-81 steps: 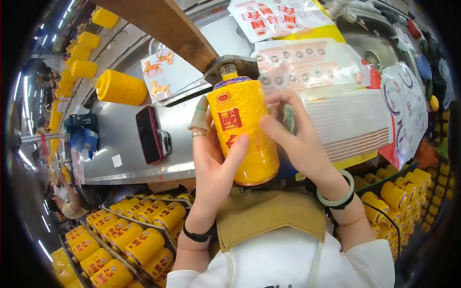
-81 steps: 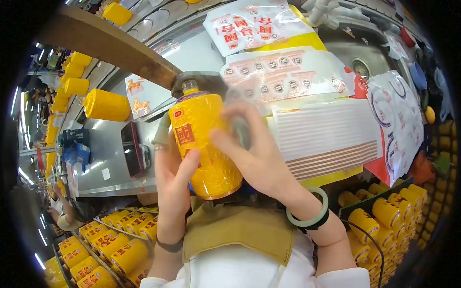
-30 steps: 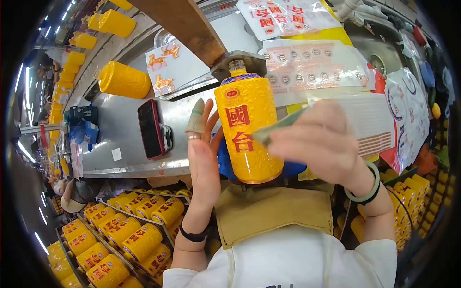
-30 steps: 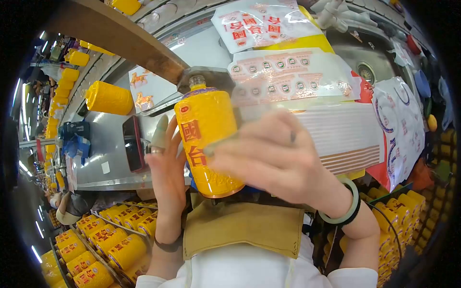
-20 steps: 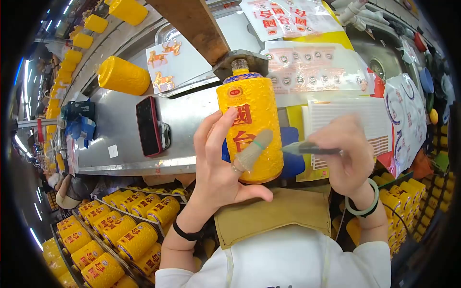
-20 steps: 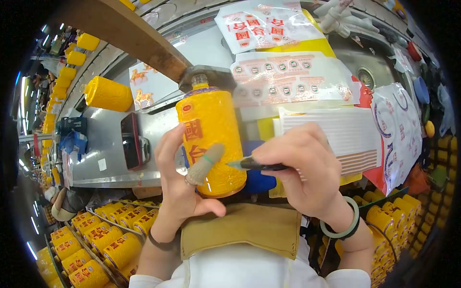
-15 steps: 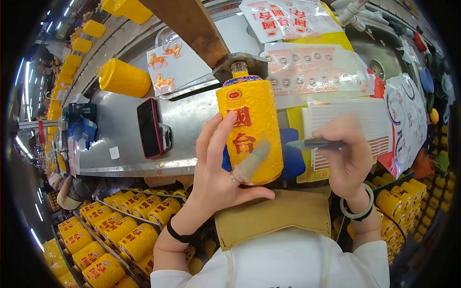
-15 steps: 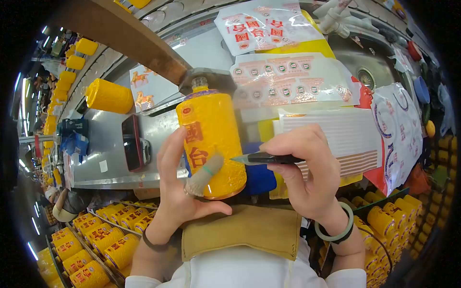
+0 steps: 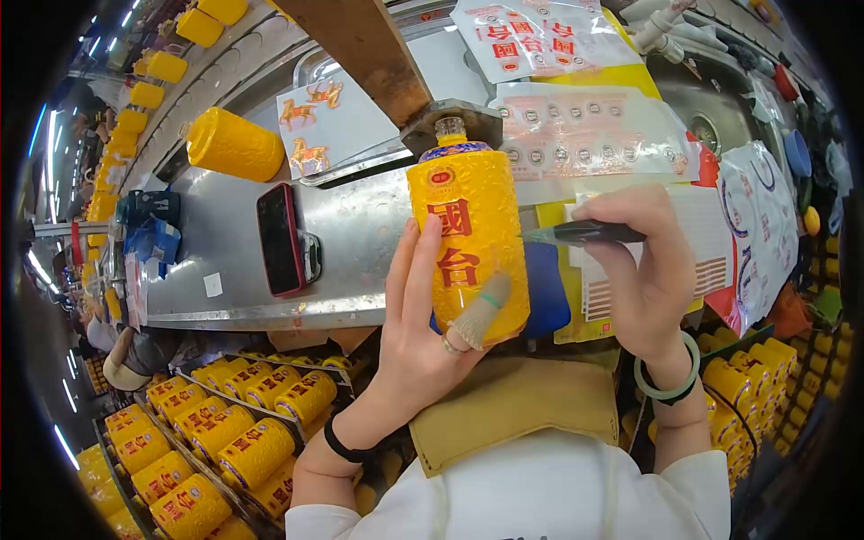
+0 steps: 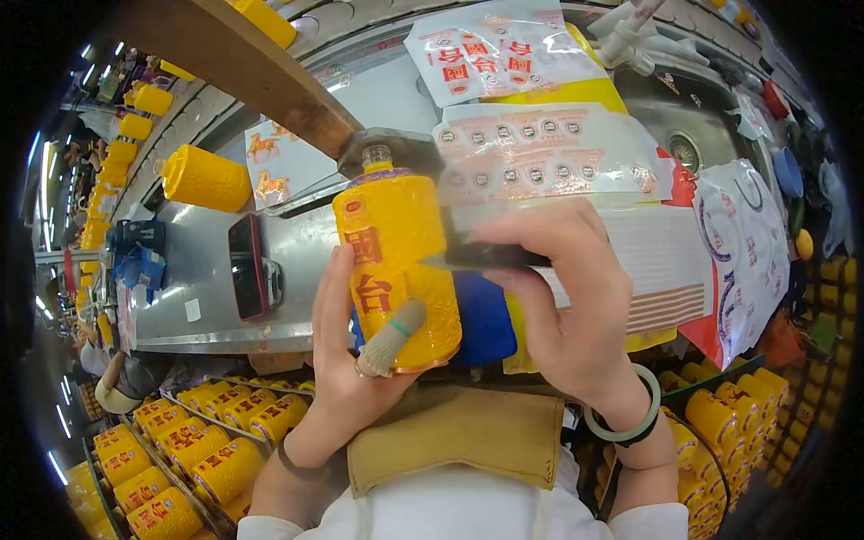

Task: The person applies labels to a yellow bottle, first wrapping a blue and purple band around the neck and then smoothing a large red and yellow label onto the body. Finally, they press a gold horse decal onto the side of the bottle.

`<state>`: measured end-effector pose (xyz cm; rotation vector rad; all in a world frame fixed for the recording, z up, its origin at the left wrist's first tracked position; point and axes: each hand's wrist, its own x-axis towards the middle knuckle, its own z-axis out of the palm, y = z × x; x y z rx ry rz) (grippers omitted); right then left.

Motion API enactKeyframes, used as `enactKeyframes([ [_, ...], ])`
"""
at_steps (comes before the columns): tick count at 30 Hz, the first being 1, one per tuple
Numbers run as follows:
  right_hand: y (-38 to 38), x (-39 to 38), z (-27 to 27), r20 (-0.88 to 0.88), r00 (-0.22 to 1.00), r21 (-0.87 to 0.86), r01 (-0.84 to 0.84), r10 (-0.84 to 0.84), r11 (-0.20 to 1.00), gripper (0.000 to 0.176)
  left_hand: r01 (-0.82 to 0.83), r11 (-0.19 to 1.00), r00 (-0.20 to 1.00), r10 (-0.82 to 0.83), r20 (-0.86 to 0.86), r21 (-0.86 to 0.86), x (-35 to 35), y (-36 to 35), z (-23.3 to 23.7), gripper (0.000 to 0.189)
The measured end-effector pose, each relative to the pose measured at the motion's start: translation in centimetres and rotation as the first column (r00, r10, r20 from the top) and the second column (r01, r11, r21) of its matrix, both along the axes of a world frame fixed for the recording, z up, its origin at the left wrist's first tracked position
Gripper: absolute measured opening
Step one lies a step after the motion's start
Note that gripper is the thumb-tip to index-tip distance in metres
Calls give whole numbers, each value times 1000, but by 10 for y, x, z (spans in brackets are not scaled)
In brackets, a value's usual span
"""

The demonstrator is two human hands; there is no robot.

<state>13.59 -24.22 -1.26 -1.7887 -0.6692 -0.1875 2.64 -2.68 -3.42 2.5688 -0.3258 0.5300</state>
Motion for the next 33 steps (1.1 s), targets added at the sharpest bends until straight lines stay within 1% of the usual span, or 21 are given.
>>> enactKeyframes([
  [1, 3, 2, 3, 43, 999, -69, -7, 10, 998, 27, 19, 999, 999, -20, -41, -33, -3, 0, -2, 60],
  [2, 5, 3, 3, 45, 999, -70, -6, 10, 998, 27, 19, 999, 999, -20, -40, -34, -7, 0, -8, 60],
  [4, 11, 6, 3, -86, 995, 60, -44, 49, 997, 30, 33, 958, 999, -43, -27, -285, -11, 0, -18, 69],
  [5, 19, 5, 5, -86, 995, 59, -44, 49, 997, 30, 33, 958, 999, -43, -27, -285, -12, 0, -17, 69],
  [6, 28, 4, 9, -387, 915, 256, -16, 118, 966, 31, 8, 933, 999, -24, -42, -361, -11, -1, -9, 76],
  [7, 33, 3, 11, -629, 742, 425, 76, 234, 902, 32, -19, 901, 998, -8, -58, -434, -10, -2, -4, 83],
  [8, 34, 3, 4, -629, 742, 424, 78, 232, 902, 32, -17, 901, 998, -10, -59, -434, -9, -1, -1, 83],
  [10, 40, 3, -17, -583, 774, 276, -97, 247, 956, 45, -52, 750, 992, -39, -123, -659, -4, 2, 2, 96],
  [11, 43, 3, -21, -584, 774, 276, -96, 247, 956, 45, -47, 649, 989, -75, -125, -760, -1, 2, -1, 94],
  [12, 48, 2, -23, -631, 738, 271, -79, 239, 959, 49, -48, 648, 989, -75, -126, -760, 3, 0, 0, 94],
  [13, 51, 2, -25, -677, 699, 265, -62, 232, 962, 53, -145, 520, 976, -62, -206, -842, 7, -3, 3, 94],
  [14, 52, 2, -27, -678, 697, 265, -63, 233, 962, 53, -243, 377, 956, -63, -286, -894, 11, -4, 6, 93],
  [15, 52, 2, -29, -678, 704, 240, -60, 211, 969, 51, -299, 372, 931, -90, -354, -879, 14, -2, 8, 93],
  [16, 52, 2, -31, -678, 710, 214, -55, 189, 975, 50, -300, 371, 930, -90, -355, -879, 18, -4, 9, 93],
  [18, 52, 3, -30, -678, 714, 196, -57, 177, 979, 50, -261, 358, 931, -153, -332, -896, 24, -10, 9, 95],
  [19, 51, 3, -30, -675, 718, 179, -61, 167, 982, 49, -293, 335, 911, -185, -368, -896, 24, -10, 8, 91],
  [23, 52, 2, -29, -670, 727, 170, -50, 153, 984, 48, -365, 304, 881, -193, -432, -880, 21, -14, 11, 84],
  [25, 53, 0, -27, -631, 762, 147, -72, 149, 987, 46, -370, 308, 892, -145, -427, -877, 19, -17, 12, 71],
  [29, 53, 0, -26, -632, 754, 198, -69, 181, 978, 44, -354, 330, 895, -153, -420, -875, 19, -17, 11, 72],
  [31, 53, 0, -26, -616, 762, 223, -78, 202, 972, 41, -403, 314, 871, -159, -466, -860, 21, -16, 12, 79],
  [33, 54, -3, -27, -592, 781, 221, -79, 198, 972, 40, -404, 327, 870, -151, -469, -854, 22, -16, 13, 80],
])
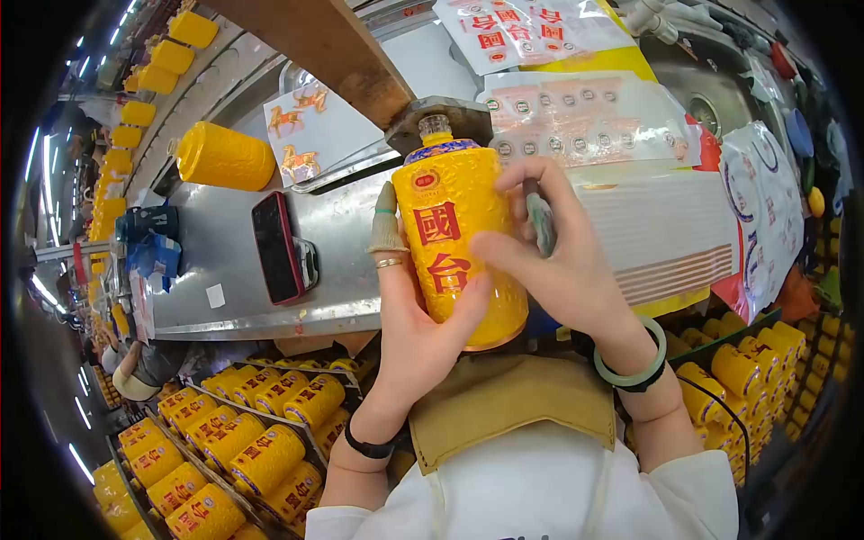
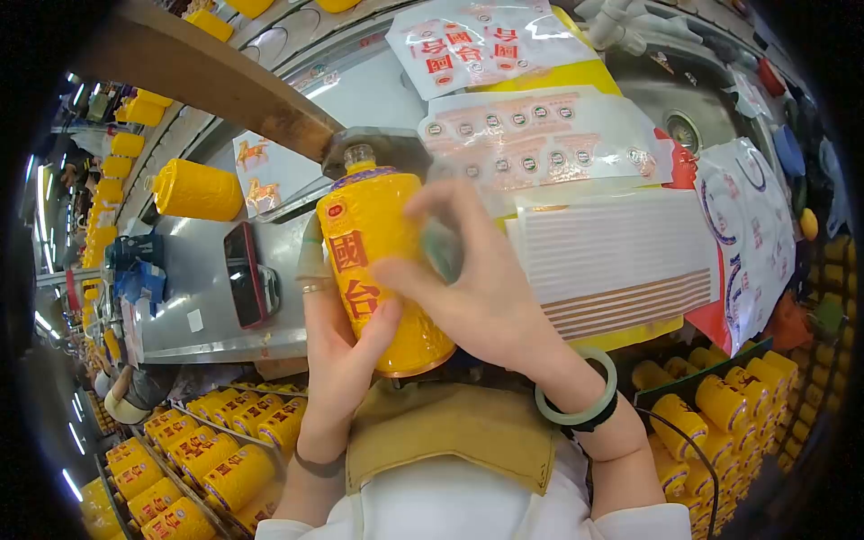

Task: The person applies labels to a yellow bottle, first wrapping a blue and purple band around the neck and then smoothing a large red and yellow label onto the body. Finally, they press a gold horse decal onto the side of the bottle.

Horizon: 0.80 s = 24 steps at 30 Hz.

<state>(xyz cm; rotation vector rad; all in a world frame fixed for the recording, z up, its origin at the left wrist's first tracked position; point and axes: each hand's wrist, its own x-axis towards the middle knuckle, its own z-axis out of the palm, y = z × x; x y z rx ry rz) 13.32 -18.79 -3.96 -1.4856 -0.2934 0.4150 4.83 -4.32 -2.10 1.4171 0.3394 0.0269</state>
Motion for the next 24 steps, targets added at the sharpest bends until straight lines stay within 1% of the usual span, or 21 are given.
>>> enactKeyframes([
  [2, 1, -1, -3, 30, 1000, 0, 6, -6, 1000, 39, -1, 1000, 1000, 1, -3, 15, 0, 0, 0, 81],
  [4, 1, 0, -7, 95, 995, 34, 17, -20, 999, 39, -7, 999, 1000, 8, -2, 45, -1, -1, 0, 83],
  [5, 1, 0, -6, 96, 995, 35, 20, -24, 999, 39, -4, 999, 1000, 4, -1, 46, -1, -1, -1, 83],
  [7, -1, -1, -4, 36, 999, 15, 10, -10, 1000, 39, -33, 999, 999, 33, -15, 38, -3, -1, -4, 87],
  [11, -2, -2, 2, 42, 999, 3, -11, 11, 1000, 38, -22, 999, 1000, 22, -6, 25, -2, 0, -2, 90],
  [14, -6, 2, -1, -2, 1000, 36, -11, 12, 999, 36, 6, 1000, 1000, -6, -24, 17, 1, 2, 1, 91],
  [16, -11, 4, -2, -119, 992, 101, -19, 31, 995, 34, -39, 998, 997, 42, 60, -48, 5, 2, 4, 86],
  [20, -11, 3, -4, -90, 995, 74, -34, 41, 997, 35, -40, 997, 999, 42, 18, -59, 6, 8, 6, 79],
  [22, -8, 4, -2, -20, 999, 12, -46, 46, 999, 39, -48, 997, 998, 50, 29, -64, 7, 7, 5, 79],
  [24, -7, 4, -2, -33, 999, -5, -43, 43, 999, 40, -57, 996, 997, 60, 39, -68, 7, 6, 4, 79],
])
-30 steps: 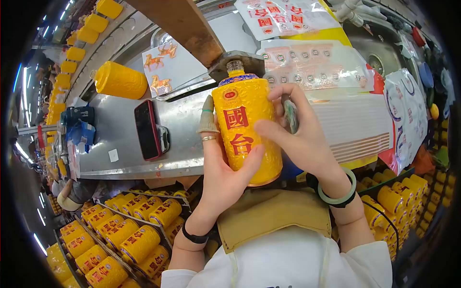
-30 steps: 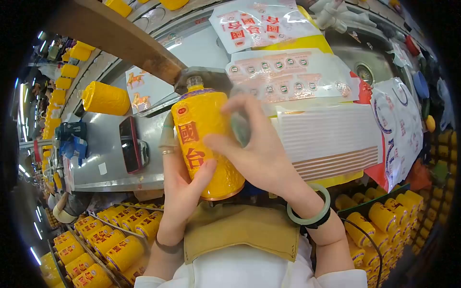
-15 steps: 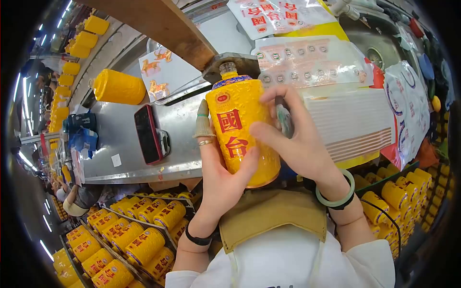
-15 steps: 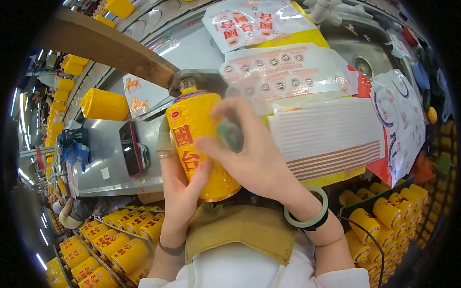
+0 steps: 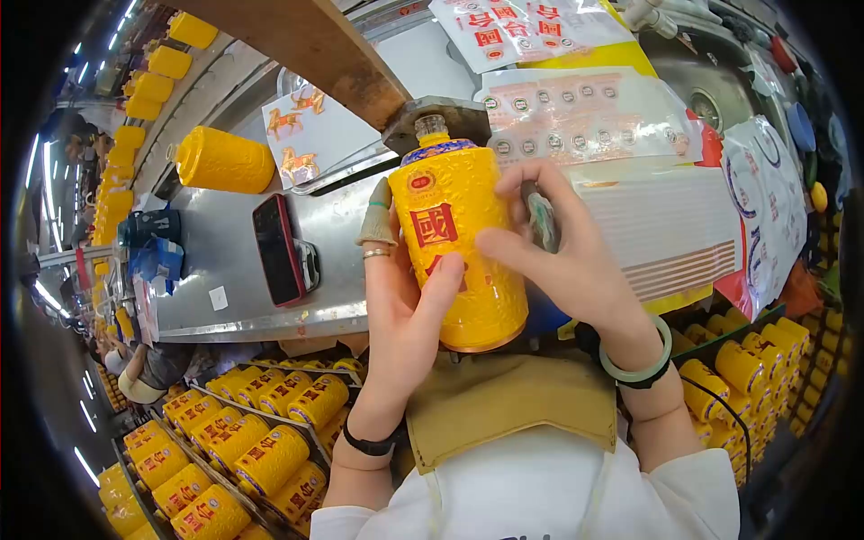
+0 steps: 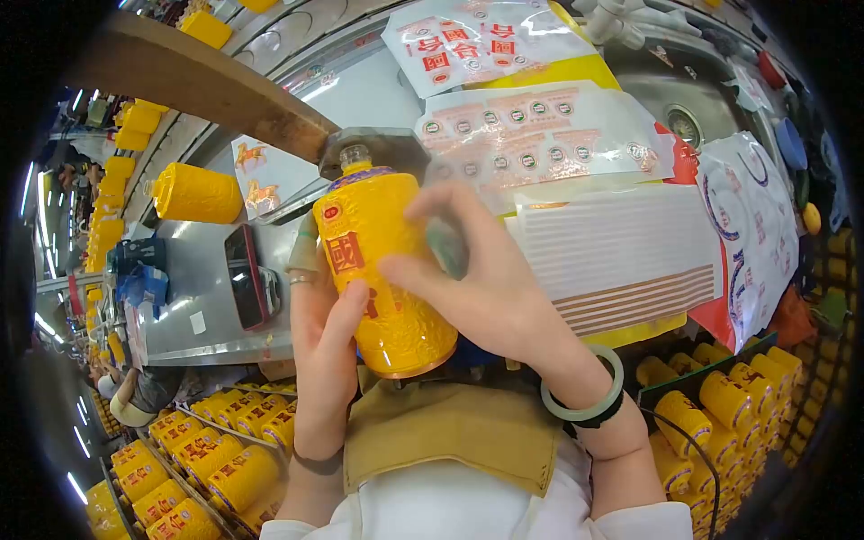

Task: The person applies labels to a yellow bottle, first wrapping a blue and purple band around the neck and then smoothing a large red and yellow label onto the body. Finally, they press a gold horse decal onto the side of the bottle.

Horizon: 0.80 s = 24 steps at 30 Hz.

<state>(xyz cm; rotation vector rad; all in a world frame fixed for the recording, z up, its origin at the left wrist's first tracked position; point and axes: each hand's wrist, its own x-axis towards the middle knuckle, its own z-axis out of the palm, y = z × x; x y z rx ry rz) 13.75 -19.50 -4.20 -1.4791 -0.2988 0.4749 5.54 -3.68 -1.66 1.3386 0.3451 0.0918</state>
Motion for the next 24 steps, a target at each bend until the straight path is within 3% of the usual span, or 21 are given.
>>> enactKeyframes([
  [14, -3, 9, 3, 1, 999, -34, -39, 39, 999, 39, -11, 1000, 1000, 12, 11, -21, 1, -2, 0, 68],
  [16, -5, 10, 2, -118, 992, 51, -27, 33, 998, 35, -12, 1000, 1000, 12, 20, -2, 4, -1, 3, 69],
  [24, -7, 6, -1, -18, 999, 56, -37, 38, 998, 30, 28, 992, 998, -34, 55, 122, 13, -2, -2, 79],
])
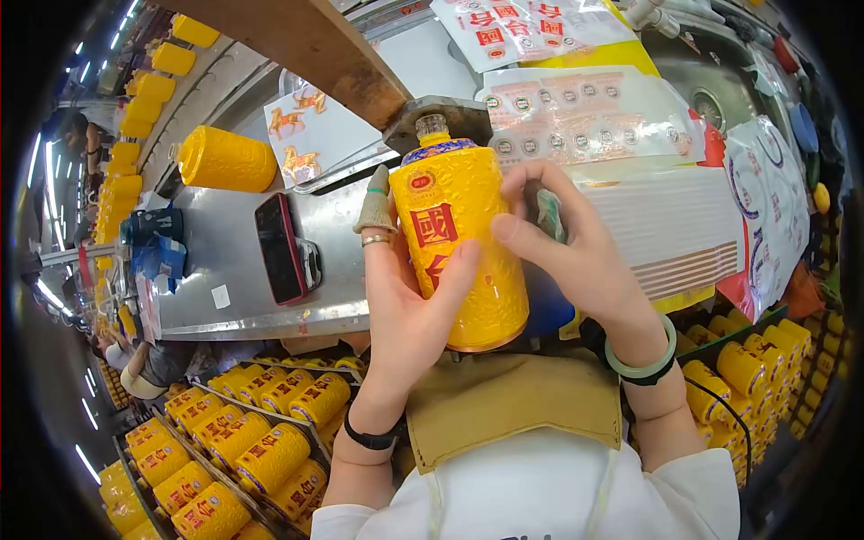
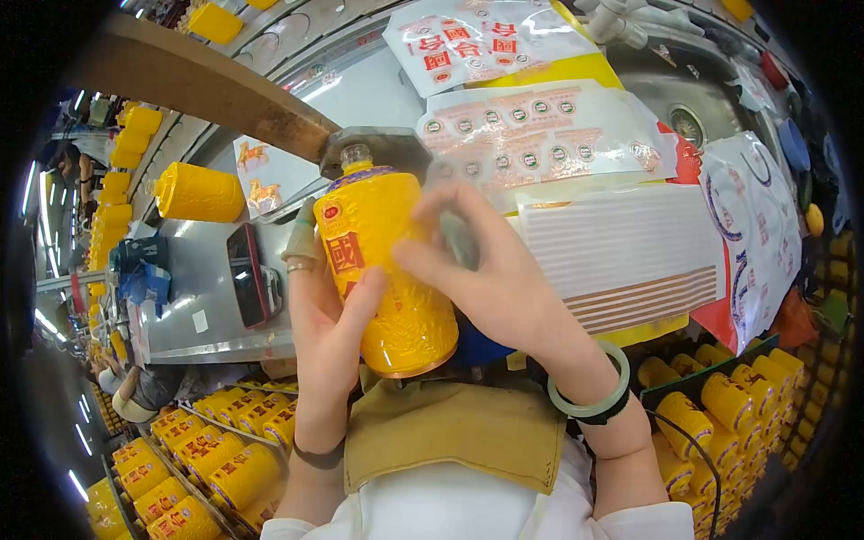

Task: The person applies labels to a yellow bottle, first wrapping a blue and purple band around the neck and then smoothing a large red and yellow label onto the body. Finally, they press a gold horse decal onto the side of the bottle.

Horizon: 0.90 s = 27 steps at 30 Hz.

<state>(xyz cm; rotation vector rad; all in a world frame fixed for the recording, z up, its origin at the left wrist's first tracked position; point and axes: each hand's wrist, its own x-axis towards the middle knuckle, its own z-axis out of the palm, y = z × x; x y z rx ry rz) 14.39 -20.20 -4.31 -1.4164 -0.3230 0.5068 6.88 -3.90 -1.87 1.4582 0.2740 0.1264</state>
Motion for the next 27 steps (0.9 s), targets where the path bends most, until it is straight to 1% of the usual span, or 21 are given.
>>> enactKeyframes([
  [5, 0, -1, 2, -1, 1000, 3, -6, 6, 1000, 31, -3, 1000, 1000, 3, 30, 5, 1, 1, 0, 83],
  [9, -1, 1, 1, -1, 1000, -1, -22, 22, 1000, 32, -2, 1000, 1000, 2, 21, 12, 0, 1, 1, 85],
  [15, -2, 3, 2, -29, 999, 25, -40, 40, 999, 34, -28, 998, 999, 30, 38, -60, 0, -2, 1, 86],
  [17, -2, 3, 3, -33, 999, 26, -41, 41, 999, 34, -19, 1000, 999, 20, 42, -25, 0, -1, -1, 86],
  [19, -4, 3, 3, 28, 998, -17, -50, 51, 999, 34, -7, 1000, 999, 7, 45, -4, -1, 1, -3, 85],
  [20, -4, 2, 5, 29, 998, -18, -51, 52, 999, 34, 4, 1000, 999, -5, 49, 16, -2, 2, -3, 84],
  [21, -4, 2, 9, 23, 1000, 36, 1, -2, 999, 31, 2, 1000, 999, -3, 50, 15, -3, 3, -2, 84],
  [22, -4, 2, 14, 14, 998, 90, 53, -54, 995, 30, -13, 999, 999, 14, 39, -42, -5, 4, -1, 80],
  [23, -7, 5, 16, 15, 999, 88, 50, -51, 995, 30, -29, 995, 999, 32, 26, -99, -6, 5, -1, 76],
  [24, -12, 11, 18, 306, 952, -48, 30, -14, 998, 33, -32, 994, 999, 35, 27, -101, -8, 6, 0, 76],
  [25, -15, 15, 23, 565, 823, -183, 50, 63, 982, 37, -18, 994, 999, 21, 27, -107, -9, 8, 0, 72],
  [26, -15, 16, 39, 622, 769, -239, 9, 146, 971, 35, -5, 993, 1000, 8, 28, -114, -10, 9, -1, 69],
  [27, -12, 16, 39, 623, 768, -242, 6, 151, 970, 35, -9, 993, 999, 12, 31, -117, -11, 9, -4, 69],
])
